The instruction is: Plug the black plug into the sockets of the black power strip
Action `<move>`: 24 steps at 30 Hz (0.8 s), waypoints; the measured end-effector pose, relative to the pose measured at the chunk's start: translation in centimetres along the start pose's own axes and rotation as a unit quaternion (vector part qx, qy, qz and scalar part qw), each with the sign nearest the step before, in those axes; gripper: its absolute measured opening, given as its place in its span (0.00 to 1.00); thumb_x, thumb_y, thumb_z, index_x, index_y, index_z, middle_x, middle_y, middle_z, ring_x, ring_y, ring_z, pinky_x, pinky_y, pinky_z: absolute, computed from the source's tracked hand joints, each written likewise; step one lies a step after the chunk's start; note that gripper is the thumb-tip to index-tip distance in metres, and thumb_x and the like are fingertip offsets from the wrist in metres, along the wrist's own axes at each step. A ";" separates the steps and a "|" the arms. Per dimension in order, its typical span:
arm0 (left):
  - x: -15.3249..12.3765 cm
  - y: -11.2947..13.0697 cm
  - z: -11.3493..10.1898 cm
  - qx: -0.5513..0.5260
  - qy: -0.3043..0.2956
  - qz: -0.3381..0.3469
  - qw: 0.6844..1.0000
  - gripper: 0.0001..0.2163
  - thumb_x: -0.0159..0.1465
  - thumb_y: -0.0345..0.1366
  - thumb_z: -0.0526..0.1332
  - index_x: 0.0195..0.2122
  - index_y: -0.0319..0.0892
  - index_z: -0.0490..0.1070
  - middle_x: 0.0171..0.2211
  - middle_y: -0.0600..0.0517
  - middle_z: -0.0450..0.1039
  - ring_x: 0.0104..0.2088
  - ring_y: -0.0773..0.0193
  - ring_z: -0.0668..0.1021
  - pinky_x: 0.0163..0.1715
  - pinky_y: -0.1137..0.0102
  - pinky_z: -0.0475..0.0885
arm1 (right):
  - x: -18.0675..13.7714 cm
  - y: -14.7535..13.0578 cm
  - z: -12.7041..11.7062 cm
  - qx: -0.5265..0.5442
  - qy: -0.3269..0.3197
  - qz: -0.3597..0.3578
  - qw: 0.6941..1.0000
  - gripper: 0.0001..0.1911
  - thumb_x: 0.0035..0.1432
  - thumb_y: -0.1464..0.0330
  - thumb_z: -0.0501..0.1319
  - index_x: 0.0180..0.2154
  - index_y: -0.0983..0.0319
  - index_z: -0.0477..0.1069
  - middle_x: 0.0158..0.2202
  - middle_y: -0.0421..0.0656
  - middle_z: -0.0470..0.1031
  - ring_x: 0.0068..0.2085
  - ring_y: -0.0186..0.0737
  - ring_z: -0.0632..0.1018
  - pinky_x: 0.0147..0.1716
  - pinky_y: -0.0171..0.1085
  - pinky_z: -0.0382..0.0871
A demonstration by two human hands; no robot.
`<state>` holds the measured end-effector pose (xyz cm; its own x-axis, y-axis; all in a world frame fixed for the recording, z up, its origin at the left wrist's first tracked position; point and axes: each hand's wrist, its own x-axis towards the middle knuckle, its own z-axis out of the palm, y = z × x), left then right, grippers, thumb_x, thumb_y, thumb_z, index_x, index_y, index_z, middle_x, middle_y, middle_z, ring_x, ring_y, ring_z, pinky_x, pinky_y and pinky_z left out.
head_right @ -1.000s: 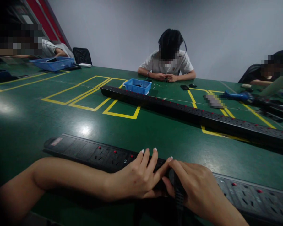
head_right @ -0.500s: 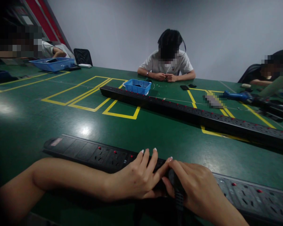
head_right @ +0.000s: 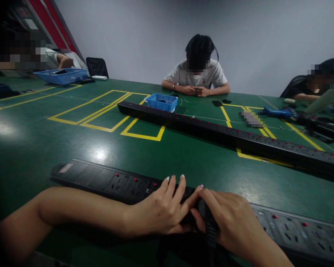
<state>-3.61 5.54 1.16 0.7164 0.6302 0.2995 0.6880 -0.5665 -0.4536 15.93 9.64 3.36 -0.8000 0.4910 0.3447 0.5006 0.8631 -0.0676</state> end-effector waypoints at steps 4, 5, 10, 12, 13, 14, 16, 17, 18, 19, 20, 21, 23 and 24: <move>0.0 0.1 0.0 0.001 -0.001 -0.001 1.000 0.33 0.66 0.50 0.36 0.61 0.25 0.47 0.47 0.27 0.67 0.42 0.43 0.75 0.37 0.57 0.67 | -0.1 0.0 0.0 0.004 -0.002 0.001 1.000 0.06 0.60 0.68 0.52 0.38 0.64 0.63 0.24 0.40 0.72 0.20 0.31 0.71 0.18 0.31 0.57; 0.0 0.1 0.0 -0.001 -0.003 -0.001 1.000 0.33 0.66 0.50 0.36 0.61 0.25 0.46 0.47 0.27 0.66 0.42 0.44 0.75 0.37 0.57 0.67 | -0.1 0.0 0.0 0.005 -0.003 0.001 1.000 0.06 0.60 0.68 0.52 0.38 0.64 0.63 0.24 0.40 0.72 0.20 0.31 0.71 0.18 0.31 0.58; 0.0 0.1 -0.1 -0.003 -0.004 -0.004 1.000 0.33 0.66 0.51 0.36 0.62 0.26 0.47 0.48 0.27 0.66 0.43 0.45 0.75 0.38 0.57 0.67 | 0.0 0.0 0.0 0.011 -0.008 0.005 1.000 0.06 0.60 0.68 0.52 0.37 0.63 0.63 0.24 0.40 0.72 0.20 0.32 0.71 0.19 0.31 0.58; 0.0 0.0 -0.1 0.002 -0.001 -0.006 1.000 0.32 0.66 0.50 0.35 0.61 0.26 0.47 0.48 0.28 0.67 0.42 0.45 0.75 0.38 0.57 0.67 | 0.0 -0.1 -0.1 0.011 -0.009 0.006 1.000 0.05 0.59 0.68 0.52 0.37 0.63 0.63 0.24 0.40 0.72 0.20 0.32 0.71 0.19 0.31 0.58; 0.0 0.0 -0.1 0.004 0.000 -0.006 1.000 0.32 0.66 0.50 0.35 0.61 0.26 0.47 0.47 0.28 0.67 0.42 0.44 0.75 0.38 0.57 0.67 | 0.0 -0.1 -0.1 0.010 -0.009 0.006 1.000 0.05 0.59 0.68 0.52 0.37 0.63 0.63 0.24 0.40 0.71 0.20 0.32 0.71 0.19 0.31 0.57; 0.0 0.0 -0.1 0.005 0.000 -0.006 1.000 0.32 0.66 0.49 0.35 0.61 0.26 0.47 0.47 0.28 0.67 0.42 0.44 0.75 0.38 0.57 0.67 | 0.0 -0.1 -0.1 0.009 -0.008 0.005 1.000 0.06 0.59 0.68 0.52 0.37 0.63 0.63 0.23 0.40 0.71 0.20 0.32 0.71 0.19 0.31 0.57; 0.0 0.1 -0.2 0.005 -0.002 -0.003 1.000 0.32 0.66 0.50 0.35 0.61 0.26 0.47 0.47 0.28 0.67 0.42 0.44 0.75 0.38 0.57 0.67 | 0.0 -0.1 -0.1 0.007 -0.006 0.005 1.000 0.05 0.59 0.67 0.53 0.37 0.63 0.63 0.23 0.40 0.71 0.20 0.32 0.71 0.19 0.31 0.57; 0.0 0.1 -0.2 0.005 -0.004 -0.002 1.000 0.32 0.66 0.50 0.35 0.62 0.26 0.47 0.47 0.28 0.67 0.42 0.44 0.75 0.38 0.57 0.67 | 0.0 -0.1 -0.1 0.006 -0.004 0.005 1.000 0.05 0.59 0.68 0.53 0.37 0.63 0.63 0.23 0.40 0.71 0.19 0.32 0.70 0.18 0.31 0.57; 0.0 0.1 -0.2 0.005 -0.005 -0.001 1.000 0.32 0.66 0.50 0.35 0.62 0.26 0.47 0.47 0.28 0.67 0.42 0.43 0.75 0.37 0.57 0.67 | 0.1 0.0 -0.1 0.006 -0.003 0.004 1.000 0.05 0.59 0.68 0.52 0.37 0.63 0.63 0.23 0.40 0.71 0.19 0.32 0.70 0.18 0.31 0.57; 0.0 0.1 -0.2 0.006 -0.005 -0.001 1.000 0.32 0.66 0.50 0.35 0.62 0.26 0.46 0.47 0.28 0.67 0.43 0.44 0.75 0.37 0.57 0.67 | 0.1 0.0 -0.1 0.007 -0.003 0.002 1.000 0.05 0.59 0.69 0.52 0.37 0.63 0.63 0.23 0.40 0.71 0.19 0.32 0.70 0.18 0.31 0.57; 0.0 0.1 -0.1 0.007 -0.005 -0.001 1.000 0.32 0.66 0.49 0.35 0.62 0.26 0.46 0.48 0.28 0.67 0.43 0.44 0.75 0.38 0.57 0.67 | 0.1 0.0 -0.1 0.008 -0.003 0.001 1.000 0.05 0.59 0.69 0.51 0.37 0.63 0.63 0.23 0.40 0.71 0.19 0.32 0.70 0.18 0.31 0.57; 0.0 0.1 -0.1 0.007 -0.004 -0.001 1.000 0.32 0.66 0.49 0.35 0.62 0.26 0.47 0.47 0.28 0.67 0.43 0.44 0.75 0.38 0.57 0.67 | 0.1 0.0 -0.1 0.010 -0.003 -0.001 1.000 0.05 0.60 0.70 0.51 0.37 0.63 0.63 0.24 0.40 0.72 0.19 0.31 0.70 0.18 0.30 0.57; 0.0 0.1 -0.1 0.006 -0.001 -0.003 1.000 0.32 0.66 0.49 0.35 0.62 0.26 0.47 0.47 0.28 0.67 0.42 0.44 0.75 0.38 0.57 0.67 | 0.1 0.0 0.0 0.012 -0.004 -0.002 1.000 0.06 0.60 0.69 0.51 0.38 0.63 0.63 0.24 0.40 0.72 0.20 0.31 0.71 0.18 0.30 0.57; 0.0 0.1 0.0 0.006 0.000 -0.003 1.000 0.32 0.66 0.50 0.35 0.62 0.25 0.46 0.47 0.28 0.67 0.42 0.44 0.75 0.38 0.57 0.67 | 0.1 0.0 0.0 0.011 -0.003 0.000 1.000 0.06 0.59 0.69 0.51 0.38 0.63 0.63 0.24 0.40 0.72 0.20 0.31 0.71 0.18 0.30 0.57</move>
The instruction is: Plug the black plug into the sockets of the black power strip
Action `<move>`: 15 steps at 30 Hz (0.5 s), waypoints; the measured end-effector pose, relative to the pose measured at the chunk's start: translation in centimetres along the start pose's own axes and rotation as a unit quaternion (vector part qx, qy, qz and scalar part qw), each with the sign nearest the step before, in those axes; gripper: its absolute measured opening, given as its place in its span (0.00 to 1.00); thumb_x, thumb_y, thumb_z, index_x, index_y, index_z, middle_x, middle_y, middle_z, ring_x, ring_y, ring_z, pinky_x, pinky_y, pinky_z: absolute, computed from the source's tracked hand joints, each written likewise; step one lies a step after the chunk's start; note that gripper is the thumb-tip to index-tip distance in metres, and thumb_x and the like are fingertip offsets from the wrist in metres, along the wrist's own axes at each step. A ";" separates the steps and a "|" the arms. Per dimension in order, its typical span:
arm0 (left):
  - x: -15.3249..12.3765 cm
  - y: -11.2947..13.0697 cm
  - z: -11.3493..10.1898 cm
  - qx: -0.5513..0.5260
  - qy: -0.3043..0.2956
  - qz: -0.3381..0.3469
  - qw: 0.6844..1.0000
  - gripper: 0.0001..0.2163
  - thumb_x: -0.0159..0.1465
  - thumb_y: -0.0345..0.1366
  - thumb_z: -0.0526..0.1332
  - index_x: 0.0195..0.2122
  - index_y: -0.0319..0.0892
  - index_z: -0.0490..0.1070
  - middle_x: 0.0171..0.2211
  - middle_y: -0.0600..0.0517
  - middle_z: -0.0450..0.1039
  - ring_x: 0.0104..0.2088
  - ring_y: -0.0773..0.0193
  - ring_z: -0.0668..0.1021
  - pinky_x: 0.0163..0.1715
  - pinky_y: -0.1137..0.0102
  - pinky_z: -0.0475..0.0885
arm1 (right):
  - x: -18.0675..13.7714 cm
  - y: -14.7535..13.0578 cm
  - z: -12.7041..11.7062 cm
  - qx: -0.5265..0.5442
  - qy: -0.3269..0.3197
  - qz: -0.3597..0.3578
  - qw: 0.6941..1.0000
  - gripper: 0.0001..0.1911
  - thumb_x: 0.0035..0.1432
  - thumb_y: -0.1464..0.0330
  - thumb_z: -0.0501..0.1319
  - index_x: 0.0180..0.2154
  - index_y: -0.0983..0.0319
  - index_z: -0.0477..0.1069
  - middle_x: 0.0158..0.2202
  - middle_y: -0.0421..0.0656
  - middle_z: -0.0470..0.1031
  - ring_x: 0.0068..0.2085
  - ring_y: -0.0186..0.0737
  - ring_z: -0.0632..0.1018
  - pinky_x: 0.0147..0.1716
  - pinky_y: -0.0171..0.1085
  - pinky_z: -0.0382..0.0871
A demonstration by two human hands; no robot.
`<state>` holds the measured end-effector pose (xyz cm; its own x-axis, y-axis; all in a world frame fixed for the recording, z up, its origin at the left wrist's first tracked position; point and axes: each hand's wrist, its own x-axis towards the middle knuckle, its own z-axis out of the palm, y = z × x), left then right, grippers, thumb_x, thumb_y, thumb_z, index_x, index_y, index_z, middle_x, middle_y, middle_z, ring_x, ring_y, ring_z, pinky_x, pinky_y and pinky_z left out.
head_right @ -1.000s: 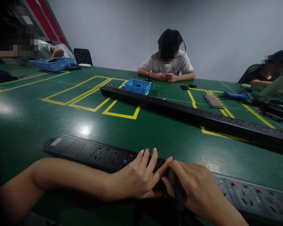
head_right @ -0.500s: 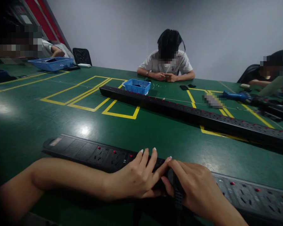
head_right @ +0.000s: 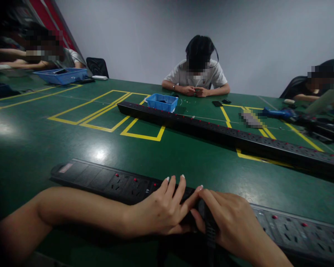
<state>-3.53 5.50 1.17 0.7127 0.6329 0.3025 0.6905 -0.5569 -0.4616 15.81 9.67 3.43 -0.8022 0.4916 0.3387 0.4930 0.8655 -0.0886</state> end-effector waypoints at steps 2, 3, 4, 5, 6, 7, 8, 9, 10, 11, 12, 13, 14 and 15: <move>0.0 0.0 0.0 -0.001 0.000 0.002 1.000 0.33 0.66 0.50 0.36 0.61 0.25 0.46 0.47 0.28 0.67 0.42 0.44 0.75 0.38 0.57 0.67 | -0.1 0.0 0.0 -0.002 0.001 0.004 1.000 0.06 0.59 0.68 0.52 0.38 0.63 0.63 0.24 0.40 0.72 0.20 0.31 0.71 0.18 0.30 0.57; 0.0 0.0 0.0 -0.002 -0.001 0.002 1.000 0.33 0.66 0.50 0.36 0.61 0.25 0.46 0.47 0.27 0.67 0.42 0.44 0.75 0.38 0.57 0.67 | -0.1 0.0 0.0 -0.002 0.002 0.005 1.000 0.06 0.59 0.68 0.52 0.38 0.63 0.64 0.24 0.40 0.72 0.20 0.31 0.71 0.18 0.30 0.57; 0.0 0.0 0.0 -0.004 -0.002 0.001 1.000 0.33 0.66 0.50 0.36 0.61 0.25 0.46 0.48 0.27 0.66 0.43 0.44 0.75 0.38 0.57 0.67 | -0.1 0.0 0.0 -0.002 0.004 0.005 1.000 0.06 0.59 0.68 0.52 0.37 0.63 0.64 0.24 0.40 0.72 0.20 0.31 0.71 0.19 0.31 0.57; 0.0 0.0 0.0 -0.005 -0.003 0.001 1.000 0.33 0.66 0.50 0.37 0.61 0.25 0.46 0.48 0.27 0.66 0.43 0.44 0.75 0.38 0.57 0.67 | -0.2 0.0 0.0 -0.002 0.005 0.004 1.000 0.06 0.59 0.68 0.53 0.37 0.63 0.64 0.24 0.40 0.72 0.20 0.31 0.71 0.19 0.31 0.57; 0.0 0.0 0.0 -0.007 -0.004 -0.001 1.000 0.33 0.66 0.50 0.36 0.61 0.26 0.47 0.48 0.27 0.66 0.43 0.44 0.75 0.39 0.56 0.67 | -0.2 0.0 0.0 -0.003 0.004 0.005 1.000 0.06 0.59 0.68 0.53 0.38 0.63 0.64 0.24 0.40 0.72 0.20 0.31 0.71 0.19 0.31 0.58; 0.0 0.0 0.0 -0.009 -0.004 -0.002 1.000 0.33 0.66 0.50 0.36 0.61 0.26 0.47 0.48 0.27 0.66 0.44 0.44 0.74 0.39 0.56 0.67 | -0.2 0.0 -0.1 -0.004 0.005 0.005 1.000 0.06 0.59 0.68 0.53 0.38 0.63 0.64 0.24 0.40 0.72 0.20 0.32 0.71 0.19 0.31 0.58; 0.0 0.0 0.0 -0.010 -0.003 -0.001 1.000 0.33 0.66 0.50 0.36 0.61 0.26 0.47 0.48 0.27 0.66 0.44 0.44 0.74 0.39 0.56 0.67 | -0.2 0.0 -0.1 -0.006 0.004 0.005 1.000 0.06 0.59 0.68 0.53 0.37 0.63 0.63 0.24 0.40 0.72 0.20 0.32 0.71 0.19 0.31 0.58; 0.0 0.0 -0.1 -0.010 -0.003 0.001 1.000 0.33 0.66 0.50 0.36 0.61 0.26 0.47 0.48 0.27 0.66 0.44 0.44 0.74 0.39 0.56 0.67 | -0.2 0.0 -0.1 -0.008 0.004 0.005 1.000 0.05 0.59 0.68 0.53 0.37 0.63 0.63 0.24 0.40 0.72 0.20 0.32 0.71 0.19 0.31 0.58; 0.0 0.0 -0.1 -0.011 -0.004 0.002 1.000 0.33 0.66 0.50 0.37 0.61 0.26 0.47 0.49 0.26 0.65 0.45 0.44 0.74 0.40 0.56 0.67 | -0.2 0.0 -0.1 -0.010 0.004 0.003 1.000 0.05 0.59 0.68 0.53 0.38 0.63 0.63 0.24 0.40 0.72 0.20 0.32 0.71 0.19 0.31 0.58; 0.0 0.0 -0.1 -0.011 -0.006 0.003 1.000 0.33 0.66 0.51 0.37 0.62 0.26 0.46 0.49 0.26 0.65 0.45 0.43 0.74 0.40 0.56 0.67 | -0.2 0.0 -0.1 -0.010 0.004 0.002 1.000 0.05 0.59 0.68 0.52 0.38 0.63 0.63 0.24 0.40 0.72 0.20 0.32 0.71 0.19 0.31 0.57; 0.0 -0.1 -0.1 -0.013 -0.009 0.002 1.000 0.33 0.66 0.51 0.38 0.62 0.26 0.46 0.50 0.26 0.64 0.45 0.43 0.74 0.40 0.56 0.67 | -0.1 0.0 -0.1 -0.010 0.005 0.000 1.000 0.05 0.59 0.69 0.52 0.38 0.63 0.63 0.23 0.40 0.72 0.19 0.32 0.71 0.19 0.31 0.57; -0.1 -0.1 -0.2 -0.015 -0.012 0.003 1.000 0.33 0.66 0.52 0.39 0.62 0.26 0.46 0.50 0.25 0.64 0.45 0.44 0.74 0.39 0.56 0.67 | -0.1 0.0 -0.1 -0.009 0.006 0.000 1.000 0.05 0.59 0.69 0.52 0.38 0.63 0.63 0.23 0.39 0.72 0.19 0.32 0.70 0.19 0.31 0.57; -0.1 -0.1 -0.2 -0.017 -0.014 0.003 1.000 0.34 0.66 0.52 0.39 0.62 0.26 0.46 0.51 0.25 0.63 0.45 0.44 0.74 0.39 0.56 0.68 | -0.1 0.0 -0.1 -0.008 0.008 0.001 1.000 0.05 0.59 0.68 0.52 0.38 0.62 0.63 0.23 0.39 0.72 0.19 0.32 0.70 0.19 0.31 0.57; -0.1 -0.1 -0.2 -0.019 -0.014 0.004 1.000 0.34 0.66 0.52 0.38 0.62 0.26 0.46 0.51 0.25 0.63 0.45 0.44 0.74 0.39 0.56 0.68 | -0.1 0.0 0.0 -0.008 0.010 0.002 1.000 0.05 0.59 0.68 0.52 0.38 0.62 0.63 0.23 0.39 0.72 0.20 0.32 0.71 0.19 0.31 0.57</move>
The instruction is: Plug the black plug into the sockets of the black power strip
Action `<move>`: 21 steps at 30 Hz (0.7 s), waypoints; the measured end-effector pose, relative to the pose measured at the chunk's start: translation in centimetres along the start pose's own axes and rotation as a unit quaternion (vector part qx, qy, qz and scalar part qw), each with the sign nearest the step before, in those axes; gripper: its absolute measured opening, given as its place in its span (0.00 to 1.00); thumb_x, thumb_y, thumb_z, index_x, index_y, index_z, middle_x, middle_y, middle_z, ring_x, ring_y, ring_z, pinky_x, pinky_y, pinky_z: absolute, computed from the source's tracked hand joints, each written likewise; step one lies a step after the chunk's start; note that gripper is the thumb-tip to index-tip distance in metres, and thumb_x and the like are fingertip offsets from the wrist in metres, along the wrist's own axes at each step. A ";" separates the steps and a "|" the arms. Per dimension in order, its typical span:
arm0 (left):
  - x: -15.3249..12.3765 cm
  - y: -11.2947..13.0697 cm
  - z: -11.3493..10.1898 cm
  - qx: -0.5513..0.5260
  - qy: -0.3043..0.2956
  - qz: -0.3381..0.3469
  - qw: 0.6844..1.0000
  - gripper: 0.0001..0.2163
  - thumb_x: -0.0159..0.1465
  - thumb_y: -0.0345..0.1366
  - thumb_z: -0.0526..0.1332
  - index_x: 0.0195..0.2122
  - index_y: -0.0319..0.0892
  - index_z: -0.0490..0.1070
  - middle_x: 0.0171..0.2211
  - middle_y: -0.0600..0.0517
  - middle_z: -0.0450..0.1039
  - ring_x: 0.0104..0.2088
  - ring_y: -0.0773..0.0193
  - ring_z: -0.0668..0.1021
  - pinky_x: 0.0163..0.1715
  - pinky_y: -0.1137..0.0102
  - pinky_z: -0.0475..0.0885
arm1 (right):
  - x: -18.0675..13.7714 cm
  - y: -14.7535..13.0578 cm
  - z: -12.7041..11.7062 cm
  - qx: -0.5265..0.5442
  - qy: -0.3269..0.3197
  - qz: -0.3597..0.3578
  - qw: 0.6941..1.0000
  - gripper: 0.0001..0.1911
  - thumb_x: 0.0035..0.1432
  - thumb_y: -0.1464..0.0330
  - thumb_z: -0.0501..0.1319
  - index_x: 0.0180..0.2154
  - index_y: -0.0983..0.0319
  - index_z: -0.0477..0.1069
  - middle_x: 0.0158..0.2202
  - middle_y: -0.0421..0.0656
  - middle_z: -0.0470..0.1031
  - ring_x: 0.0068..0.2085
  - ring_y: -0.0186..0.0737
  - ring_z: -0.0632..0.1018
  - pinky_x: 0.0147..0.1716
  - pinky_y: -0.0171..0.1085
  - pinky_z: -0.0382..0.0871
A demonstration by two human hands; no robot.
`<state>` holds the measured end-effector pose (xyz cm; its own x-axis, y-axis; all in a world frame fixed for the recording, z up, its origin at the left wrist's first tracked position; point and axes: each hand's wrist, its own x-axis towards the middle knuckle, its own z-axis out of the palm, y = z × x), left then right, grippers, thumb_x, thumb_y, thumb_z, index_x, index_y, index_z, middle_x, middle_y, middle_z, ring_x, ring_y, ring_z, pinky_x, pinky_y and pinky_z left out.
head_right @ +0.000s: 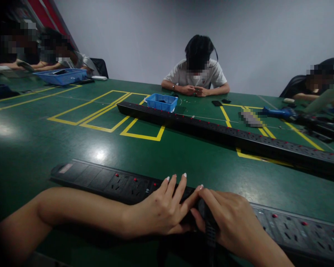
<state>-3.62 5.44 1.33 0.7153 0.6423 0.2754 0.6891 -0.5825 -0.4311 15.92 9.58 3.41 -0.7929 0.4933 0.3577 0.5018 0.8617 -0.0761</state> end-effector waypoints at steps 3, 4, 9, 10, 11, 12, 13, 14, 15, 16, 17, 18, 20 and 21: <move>0.0 0.0 0.1 -0.001 0.005 0.003 1.000 0.33 0.66 0.51 0.37 0.62 0.26 0.47 0.51 0.25 0.63 0.45 0.43 0.74 0.38 0.56 0.68 | 0.0 0.0 0.1 -0.004 0.002 0.002 1.000 0.05 0.59 0.68 0.52 0.37 0.62 0.63 0.23 0.39 0.72 0.20 0.32 0.71 0.19 0.31 0.58; 0.0 0.0 0.1 0.001 0.008 0.002 1.000 0.33 0.66 0.51 0.37 0.61 0.26 0.47 0.51 0.25 0.63 0.45 0.42 0.73 0.38 0.56 0.68 | 0.0 0.0 0.1 -0.005 0.000 0.001 1.000 0.05 0.59 0.68 0.53 0.37 0.63 0.63 0.23 0.39 0.71 0.20 0.32 0.71 0.19 0.31 0.58; 0.0 0.1 0.2 0.009 0.017 -0.002 1.000 0.32 0.66 0.50 0.35 0.61 0.26 0.47 0.50 0.26 0.64 0.45 0.41 0.73 0.38 0.56 0.68 | 0.0 0.0 0.1 -0.002 -0.008 -0.001 1.000 0.05 0.59 0.69 0.52 0.37 0.63 0.63 0.23 0.40 0.72 0.20 0.32 0.71 0.19 0.31 0.57; 0.0 0.1 0.2 0.010 0.018 -0.001 1.000 0.32 0.66 0.50 0.35 0.61 0.26 0.47 0.50 0.26 0.64 0.45 0.41 0.73 0.38 0.56 0.68 | 0.0 0.0 0.1 -0.002 -0.007 0.000 1.000 0.05 0.59 0.69 0.52 0.37 0.63 0.63 0.23 0.40 0.72 0.20 0.32 0.71 0.19 0.31 0.57; 0.0 0.1 0.2 0.010 0.018 0.000 1.000 0.33 0.66 0.50 0.35 0.61 0.26 0.47 0.51 0.25 0.64 0.45 0.41 0.73 0.38 0.56 0.68 | 0.0 0.1 0.1 -0.001 -0.005 0.000 1.000 0.05 0.59 0.69 0.52 0.37 0.63 0.63 0.23 0.40 0.72 0.20 0.32 0.71 0.19 0.31 0.57; 0.0 0.0 0.1 0.011 0.017 0.002 1.000 0.33 0.66 0.50 0.36 0.61 0.26 0.47 0.51 0.25 0.63 0.46 0.41 0.73 0.38 0.56 0.68 | 0.0 0.1 0.1 -0.001 -0.003 -0.002 1.000 0.05 0.59 0.69 0.52 0.37 0.63 0.63 0.24 0.40 0.72 0.20 0.32 0.71 0.19 0.31 0.57; 0.0 0.0 0.1 0.011 0.016 0.002 1.000 0.33 0.66 0.50 0.36 0.61 0.26 0.47 0.51 0.25 0.63 0.46 0.41 0.73 0.38 0.56 0.68 | 0.0 0.1 0.1 -0.001 -0.002 -0.003 1.000 0.06 0.59 0.69 0.52 0.37 0.63 0.63 0.24 0.40 0.72 0.20 0.32 0.71 0.19 0.31 0.57; 0.0 0.0 0.1 0.011 0.015 0.002 1.000 0.33 0.66 0.50 0.36 0.61 0.26 0.47 0.51 0.25 0.63 0.46 0.41 0.73 0.38 0.56 0.68 | 0.0 0.1 0.1 -0.001 -0.001 -0.004 1.000 0.06 0.59 0.69 0.52 0.38 0.63 0.63 0.24 0.40 0.72 0.20 0.32 0.71 0.19 0.31 0.57; 0.0 0.0 0.1 0.010 0.013 0.002 1.000 0.33 0.66 0.50 0.35 0.61 0.26 0.46 0.51 0.25 0.63 0.46 0.42 0.73 0.37 0.56 0.68 | 0.0 0.1 0.0 0.000 -0.001 -0.004 1.000 0.06 0.59 0.69 0.52 0.38 0.63 0.63 0.24 0.40 0.72 0.20 0.32 0.71 0.19 0.31 0.57; 0.0 0.0 0.1 0.009 0.012 0.002 1.000 0.32 0.66 0.50 0.35 0.61 0.26 0.46 0.51 0.25 0.63 0.46 0.42 0.73 0.37 0.56 0.68 | 0.0 0.0 0.0 0.001 -0.003 -0.002 1.000 0.06 0.59 0.69 0.52 0.38 0.63 0.63 0.24 0.40 0.72 0.20 0.32 0.71 0.19 0.31 0.57; 0.0 0.0 0.1 0.008 0.012 0.002 1.000 0.32 0.66 0.50 0.35 0.61 0.26 0.46 0.51 0.25 0.63 0.46 0.42 0.73 0.37 0.56 0.68 | 0.0 0.0 0.0 0.001 -0.003 0.000 1.000 0.06 0.59 0.69 0.52 0.38 0.63 0.63 0.24 0.40 0.72 0.20 0.32 0.71 0.19 0.31 0.58; 0.0 0.0 0.1 0.008 0.012 0.002 1.000 0.32 0.67 0.50 0.36 0.61 0.26 0.46 0.51 0.25 0.63 0.46 0.42 0.73 0.37 0.56 0.68 | 0.0 0.0 0.0 0.002 -0.005 0.003 1.000 0.05 0.59 0.68 0.52 0.37 0.62 0.63 0.24 0.40 0.72 0.20 0.32 0.71 0.19 0.31 0.58; 0.0 0.0 0.1 0.009 0.015 0.003 1.000 0.32 0.67 0.50 0.36 0.61 0.26 0.47 0.51 0.25 0.63 0.46 0.42 0.73 0.38 0.56 0.68 | 0.0 0.0 -0.1 0.002 -0.006 0.003 1.000 0.05 0.59 0.68 0.52 0.37 0.62 0.63 0.23 0.40 0.72 0.20 0.32 0.71 0.19 0.31 0.57; 0.0 0.0 0.1 0.010 0.016 0.003 1.000 0.32 0.67 0.49 0.36 0.61 0.26 0.47 0.51 0.25 0.63 0.46 0.42 0.73 0.38 0.56 0.68 | 0.0 0.0 -0.1 0.003 -0.007 0.002 1.000 0.05 0.59 0.69 0.52 0.37 0.62 0.63 0.23 0.40 0.72 0.20 0.32 0.71 0.19 0.31 0.57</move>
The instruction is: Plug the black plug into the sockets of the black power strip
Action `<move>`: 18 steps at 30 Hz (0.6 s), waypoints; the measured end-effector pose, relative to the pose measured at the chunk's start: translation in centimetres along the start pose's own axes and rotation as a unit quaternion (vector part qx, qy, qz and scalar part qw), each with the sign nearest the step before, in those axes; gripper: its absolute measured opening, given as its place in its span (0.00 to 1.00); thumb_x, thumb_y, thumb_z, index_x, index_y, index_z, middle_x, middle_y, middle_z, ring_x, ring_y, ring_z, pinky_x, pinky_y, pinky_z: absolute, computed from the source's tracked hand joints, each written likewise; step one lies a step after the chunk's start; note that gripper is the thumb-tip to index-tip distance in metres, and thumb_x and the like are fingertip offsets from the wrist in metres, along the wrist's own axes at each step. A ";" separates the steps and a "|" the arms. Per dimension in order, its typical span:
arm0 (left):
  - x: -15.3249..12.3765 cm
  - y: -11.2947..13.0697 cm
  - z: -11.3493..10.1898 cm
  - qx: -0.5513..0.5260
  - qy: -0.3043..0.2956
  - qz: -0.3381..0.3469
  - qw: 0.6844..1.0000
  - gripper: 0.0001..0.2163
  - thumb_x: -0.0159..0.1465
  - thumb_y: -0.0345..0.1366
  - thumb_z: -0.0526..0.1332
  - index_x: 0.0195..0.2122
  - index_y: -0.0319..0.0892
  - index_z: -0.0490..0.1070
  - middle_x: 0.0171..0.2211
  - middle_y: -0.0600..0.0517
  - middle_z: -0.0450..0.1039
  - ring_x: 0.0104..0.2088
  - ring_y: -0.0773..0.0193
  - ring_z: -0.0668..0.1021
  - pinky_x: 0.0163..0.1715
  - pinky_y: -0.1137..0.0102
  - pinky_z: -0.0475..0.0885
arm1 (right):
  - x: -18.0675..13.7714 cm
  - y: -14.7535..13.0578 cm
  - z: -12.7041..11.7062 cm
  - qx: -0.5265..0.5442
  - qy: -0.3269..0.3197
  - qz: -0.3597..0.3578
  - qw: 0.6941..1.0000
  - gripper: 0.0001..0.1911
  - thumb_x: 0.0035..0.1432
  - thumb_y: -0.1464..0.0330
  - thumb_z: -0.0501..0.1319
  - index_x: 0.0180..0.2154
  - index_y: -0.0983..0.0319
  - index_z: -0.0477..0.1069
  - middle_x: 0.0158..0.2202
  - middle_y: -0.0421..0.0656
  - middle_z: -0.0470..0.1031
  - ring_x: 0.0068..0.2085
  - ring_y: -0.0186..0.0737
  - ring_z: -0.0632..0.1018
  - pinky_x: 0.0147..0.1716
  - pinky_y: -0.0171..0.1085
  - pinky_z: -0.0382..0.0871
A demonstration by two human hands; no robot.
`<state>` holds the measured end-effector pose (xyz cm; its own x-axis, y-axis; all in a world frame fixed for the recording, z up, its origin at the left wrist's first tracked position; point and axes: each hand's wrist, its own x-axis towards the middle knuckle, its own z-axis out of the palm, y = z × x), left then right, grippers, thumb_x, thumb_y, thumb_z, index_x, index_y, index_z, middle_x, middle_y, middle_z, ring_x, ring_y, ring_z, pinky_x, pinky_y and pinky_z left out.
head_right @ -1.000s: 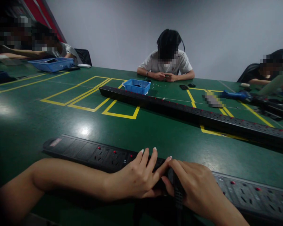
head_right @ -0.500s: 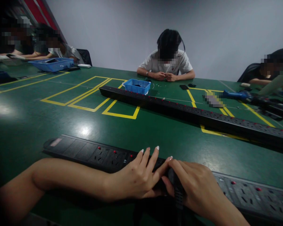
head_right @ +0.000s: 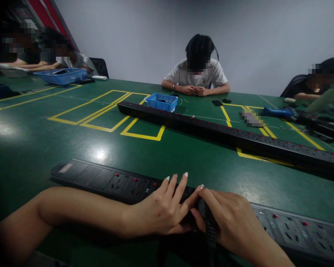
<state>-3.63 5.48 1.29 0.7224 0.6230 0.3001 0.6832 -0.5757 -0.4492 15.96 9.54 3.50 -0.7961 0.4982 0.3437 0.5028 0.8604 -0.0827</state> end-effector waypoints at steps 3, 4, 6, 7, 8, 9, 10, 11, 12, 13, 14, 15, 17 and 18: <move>0.0 0.0 0.0 0.001 0.002 0.002 1.000 0.32 0.67 0.49 0.35 0.61 0.25 0.47 0.50 0.25 0.64 0.46 0.41 0.73 0.37 0.56 0.68 | 0.0 0.0 0.0 0.002 0.001 -0.004 1.000 0.04 0.59 0.69 0.52 0.37 0.62 0.62 0.23 0.39 0.71 0.19 0.31 0.70 0.18 0.31 0.56; 0.0 0.0 0.0 0.001 0.002 0.003 1.000 0.32 0.67 0.49 0.36 0.61 0.25 0.47 0.50 0.25 0.64 0.46 0.41 0.73 0.37 0.56 0.68 | 0.0 0.0 0.0 0.003 0.002 -0.004 1.000 0.04 0.59 0.69 0.52 0.37 0.62 0.62 0.23 0.39 0.71 0.19 0.31 0.70 0.18 0.31 0.56; 0.1 0.0 0.1 0.000 0.001 0.004 1.000 0.32 0.67 0.50 0.36 0.61 0.25 0.47 0.50 0.25 0.64 0.46 0.40 0.73 0.37 0.56 0.68 | 0.0 0.0 0.1 0.003 0.001 -0.004 1.000 0.04 0.59 0.69 0.52 0.37 0.62 0.62 0.24 0.39 0.71 0.19 0.31 0.70 0.19 0.31 0.56; 0.1 0.0 0.1 0.000 0.000 0.002 1.000 0.32 0.67 0.50 0.36 0.61 0.25 0.46 0.50 0.25 0.64 0.46 0.41 0.73 0.38 0.56 0.68 | 0.0 0.0 0.1 0.002 0.000 -0.003 1.000 0.04 0.59 0.69 0.52 0.37 0.62 0.62 0.24 0.40 0.71 0.19 0.31 0.70 0.19 0.31 0.56; 0.1 0.0 0.1 -0.002 -0.001 0.000 1.000 0.32 0.66 0.50 0.36 0.61 0.25 0.46 0.51 0.25 0.64 0.46 0.41 0.73 0.38 0.56 0.68 | 0.0 0.0 0.1 0.002 -0.002 -0.002 1.000 0.04 0.59 0.69 0.52 0.37 0.63 0.62 0.24 0.40 0.71 0.19 0.31 0.70 0.19 0.31 0.56; 0.0 0.0 0.1 -0.003 -0.002 -0.001 1.000 0.32 0.66 0.50 0.36 0.61 0.25 0.46 0.51 0.25 0.63 0.46 0.41 0.73 0.38 0.56 0.68 | 0.0 0.0 0.1 0.001 -0.003 -0.002 1.000 0.04 0.59 0.69 0.52 0.37 0.63 0.62 0.24 0.40 0.71 0.19 0.31 0.70 0.19 0.31 0.56; 0.0 0.0 0.1 -0.004 -0.004 -0.002 1.000 0.32 0.66 0.50 0.35 0.61 0.25 0.46 0.51 0.25 0.63 0.46 0.42 0.73 0.38 0.56 0.68 | 0.0 0.0 0.1 0.000 -0.004 -0.001 1.000 0.04 0.59 0.69 0.52 0.37 0.63 0.62 0.24 0.40 0.71 0.19 0.31 0.70 0.19 0.31 0.56; 0.0 0.0 0.1 -0.005 -0.004 -0.001 1.000 0.33 0.66 0.50 0.35 0.61 0.25 0.47 0.51 0.25 0.63 0.46 0.42 0.73 0.38 0.56 0.68 | 0.0 0.0 0.1 0.000 -0.004 -0.002 1.000 0.04 0.59 0.69 0.52 0.37 0.62 0.62 0.24 0.40 0.71 0.19 0.31 0.70 0.19 0.31 0.56; 0.0 0.0 0.1 -0.005 -0.003 0.001 1.000 0.33 0.66 0.50 0.35 0.61 0.25 0.47 0.51 0.25 0.63 0.46 0.42 0.73 0.38 0.56 0.68 | 0.0 0.0 0.1 0.000 -0.005 -0.001 1.000 0.04 0.59 0.69 0.53 0.37 0.63 0.62 0.24 0.40 0.71 0.20 0.31 0.70 0.19 0.31 0.56; 0.0 0.0 0.0 -0.004 -0.003 0.001 1.000 0.33 0.66 0.50 0.35 0.61 0.25 0.47 0.51 0.25 0.63 0.46 0.42 0.73 0.38 0.56 0.68 | 0.0 0.0 0.1 0.000 -0.005 -0.001 1.000 0.05 0.59 0.69 0.53 0.37 0.63 0.62 0.24 0.40 0.71 0.20 0.31 0.70 0.19 0.31 0.56; 0.0 0.0 0.0 -0.003 -0.003 0.001 1.000 0.33 0.66 0.50 0.36 0.61 0.26 0.47 0.51 0.25 0.63 0.46 0.42 0.73 0.38 0.56 0.68 | -0.1 0.1 0.1 0.001 -0.006 0.000 1.000 0.05 0.59 0.68 0.53 0.37 0.63 0.62 0.24 0.39 0.71 0.20 0.31 0.70 0.19 0.31 0.57; 0.0 0.0 0.0 -0.002 -0.004 0.001 1.000 0.32 0.66 0.50 0.36 0.61 0.26 0.47 0.51 0.25 0.63 0.46 0.41 0.73 0.38 0.56 0.68 | -0.1 0.1 0.1 0.001 -0.008 0.001 1.000 0.05 0.59 0.68 0.53 0.37 0.63 0.62 0.24 0.39 0.71 0.20 0.31 0.70 0.19 0.31 0.56; 0.0 0.0 0.0 0.000 -0.002 -0.001 1.000 0.32 0.67 0.50 0.36 0.61 0.26 0.47 0.51 0.25 0.63 0.46 0.41 0.73 0.38 0.56 0.68 | -0.1 0.1 0.2 -0.001 -0.006 0.000 1.000 0.05 0.59 0.68 0.52 0.37 0.63 0.63 0.23 0.39 0.71 0.20 0.31 0.70 0.19 0.31 0.56; 0.0 0.0 0.0 -0.001 0.000 -0.001 1.000 0.32 0.67 0.50 0.36 0.61 0.25 0.47 0.51 0.25 0.64 0.46 0.41 0.73 0.38 0.56 0.68 | -0.1 0.1 0.2 -0.003 -0.004 0.000 1.000 0.05 0.59 0.68 0.52 0.37 0.63 0.63 0.23 0.39 0.71 0.20 0.32 0.70 0.19 0.31 0.56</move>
<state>-3.61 5.51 1.31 0.7206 0.6244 0.3015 0.6852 -0.5747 -0.4474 16.00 9.64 3.25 -0.7987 0.4993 0.3357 0.5052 0.8596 -0.0765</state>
